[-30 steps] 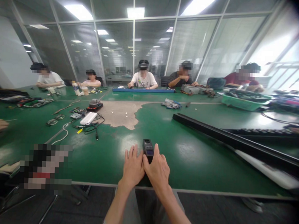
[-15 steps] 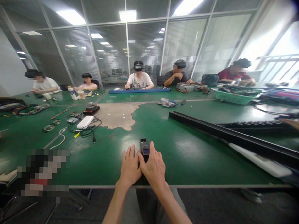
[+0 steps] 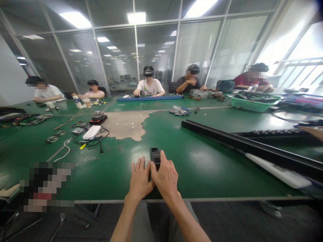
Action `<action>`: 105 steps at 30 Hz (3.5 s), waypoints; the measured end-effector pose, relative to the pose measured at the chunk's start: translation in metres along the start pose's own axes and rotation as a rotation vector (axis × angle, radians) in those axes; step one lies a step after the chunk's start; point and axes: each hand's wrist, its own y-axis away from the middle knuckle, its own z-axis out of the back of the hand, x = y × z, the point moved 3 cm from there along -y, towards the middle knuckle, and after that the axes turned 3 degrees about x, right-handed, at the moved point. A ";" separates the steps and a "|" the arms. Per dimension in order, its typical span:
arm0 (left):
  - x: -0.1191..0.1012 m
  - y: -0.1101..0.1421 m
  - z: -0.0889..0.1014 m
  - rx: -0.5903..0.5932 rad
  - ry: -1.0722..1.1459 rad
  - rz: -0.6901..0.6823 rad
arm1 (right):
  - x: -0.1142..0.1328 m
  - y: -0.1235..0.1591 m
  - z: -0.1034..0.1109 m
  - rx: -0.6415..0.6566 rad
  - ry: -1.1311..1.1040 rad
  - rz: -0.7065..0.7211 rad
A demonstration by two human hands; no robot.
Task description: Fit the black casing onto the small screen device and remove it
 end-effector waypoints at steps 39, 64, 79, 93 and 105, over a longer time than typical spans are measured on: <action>0.000 0.000 0.003 -0.015 0.006 0.007 | -0.091 -0.007 0.009 -0.189 0.003 -0.066; -0.006 -0.005 -0.004 -0.042 -0.123 0.055 | -0.093 -0.003 0.009 -0.262 -0.097 0.077; -0.005 -0.002 -0.004 -0.068 -0.102 0.040 | -0.098 -0.003 0.001 -0.205 -0.055 0.108; -0.001 0.000 -0.004 -0.083 -0.064 0.023 | -0.098 -0.009 0.005 -0.126 -0.321 -0.146; -0.003 0.001 -0.002 -0.078 -0.070 0.027 | -0.038 -0.017 0.007 -0.108 -0.386 0.051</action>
